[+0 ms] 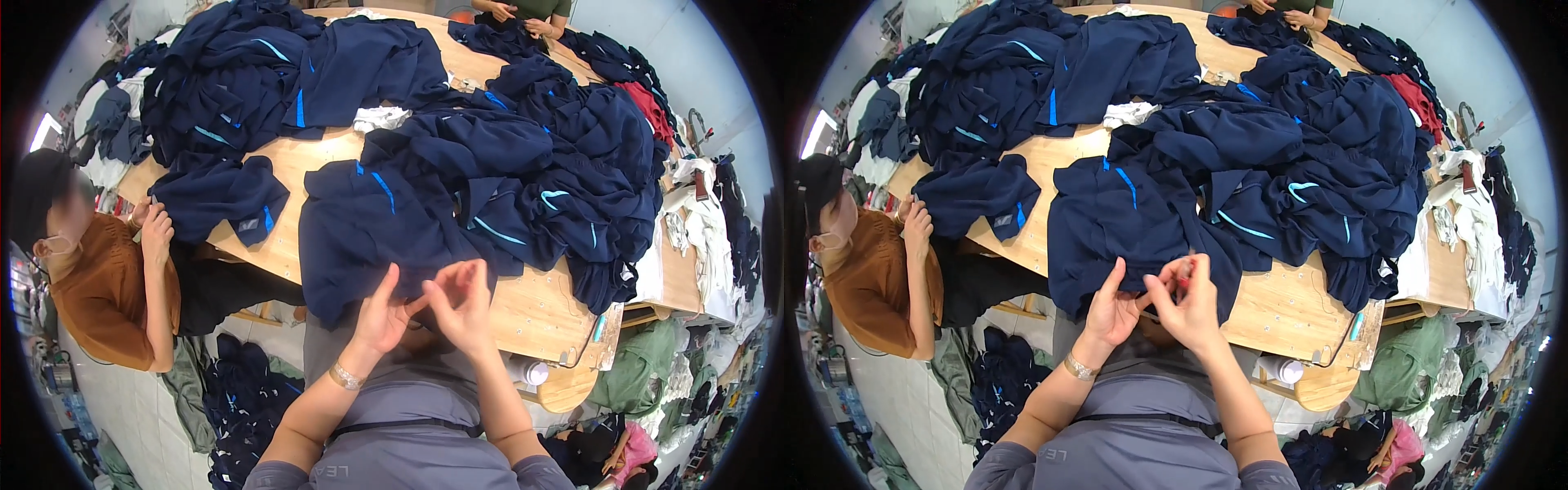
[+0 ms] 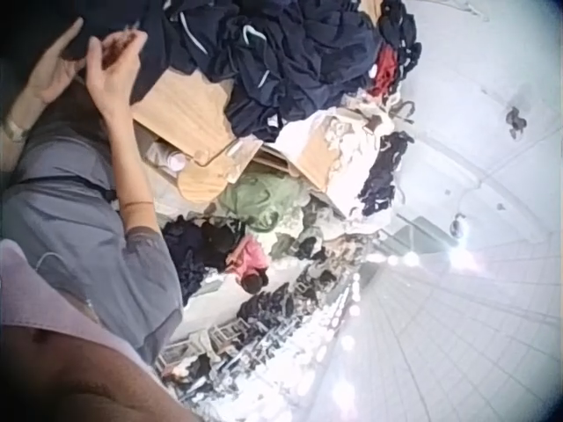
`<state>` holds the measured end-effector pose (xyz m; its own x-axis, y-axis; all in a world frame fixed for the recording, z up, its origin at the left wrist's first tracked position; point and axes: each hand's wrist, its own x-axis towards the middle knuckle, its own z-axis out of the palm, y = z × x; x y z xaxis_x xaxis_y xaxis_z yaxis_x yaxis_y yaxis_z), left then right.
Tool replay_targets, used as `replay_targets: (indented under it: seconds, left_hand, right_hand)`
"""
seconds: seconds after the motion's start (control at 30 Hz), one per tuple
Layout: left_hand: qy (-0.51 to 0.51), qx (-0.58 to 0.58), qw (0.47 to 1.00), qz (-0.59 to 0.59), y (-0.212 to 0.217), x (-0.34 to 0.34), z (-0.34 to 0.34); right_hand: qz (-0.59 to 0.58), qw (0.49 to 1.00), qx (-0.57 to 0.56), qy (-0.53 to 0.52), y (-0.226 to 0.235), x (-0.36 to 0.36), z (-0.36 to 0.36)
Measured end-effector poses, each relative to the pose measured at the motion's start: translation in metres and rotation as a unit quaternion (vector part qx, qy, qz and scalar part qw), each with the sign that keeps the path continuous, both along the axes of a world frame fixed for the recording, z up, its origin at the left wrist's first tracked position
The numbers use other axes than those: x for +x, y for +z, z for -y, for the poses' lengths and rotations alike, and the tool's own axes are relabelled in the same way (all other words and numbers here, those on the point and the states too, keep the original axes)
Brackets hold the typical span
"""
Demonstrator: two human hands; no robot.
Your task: Trimming excess threads and loose ends from blue athletic garments using thread snips in a workshop setting.
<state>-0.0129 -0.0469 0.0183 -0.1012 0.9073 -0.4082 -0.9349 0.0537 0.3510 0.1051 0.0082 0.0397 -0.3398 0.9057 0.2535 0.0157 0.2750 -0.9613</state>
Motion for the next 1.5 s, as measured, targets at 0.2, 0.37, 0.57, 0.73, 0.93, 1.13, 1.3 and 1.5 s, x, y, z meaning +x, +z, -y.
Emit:
replay_targets:
  seconds: [0.2,0.37,0.57,0.73,0.93,1.13,1.3,1.5]
  left_hand:
    - [-0.014,0.044,0.999,-0.020,-0.002,0.003,0.008]
    - [0.001,-0.016,0.997,0.075,0.002,0.000,0.004]
    - [0.066,-0.052,0.996,0.011,0.002,0.012,0.000]
    - [0.082,-0.061,0.994,-0.044,-0.008,0.020,0.005]
    - [0.128,-0.035,0.989,-0.062,-0.009,0.020,0.005]
    - [0.128,-0.052,0.986,-0.098,-0.010,0.021,0.003]
    - [0.135,-0.083,0.977,-0.143,-0.012,0.023,0.003]
    - [0.073,-0.103,0.984,-0.125,-0.014,0.017,0.010]
  right_hand:
    - [0.037,0.998,-0.043,0.024,-0.004,-0.012,-0.001]
    - [-0.181,0.973,-0.140,0.030,-0.009,0.009,0.006]
    - [-0.115,0.987,-0.111,-0.006,-0.015,0.011,0.006]
    - [0.096,0.994,0.047,-0.018,-0.012,-0.008,0.012]
    - [-0.067,0.997,-0.049,0.001,-0.022,0.010,0.013]
    - [0.091,0.995,0.006,-0.032,-0.017,0.018,0.009]
    - [0.160,0.982,0.096,0.024,-0.013,0.015,0.012]
    - [0.150,0.970,0.178,0.076,-0.023,0.014,0.004]
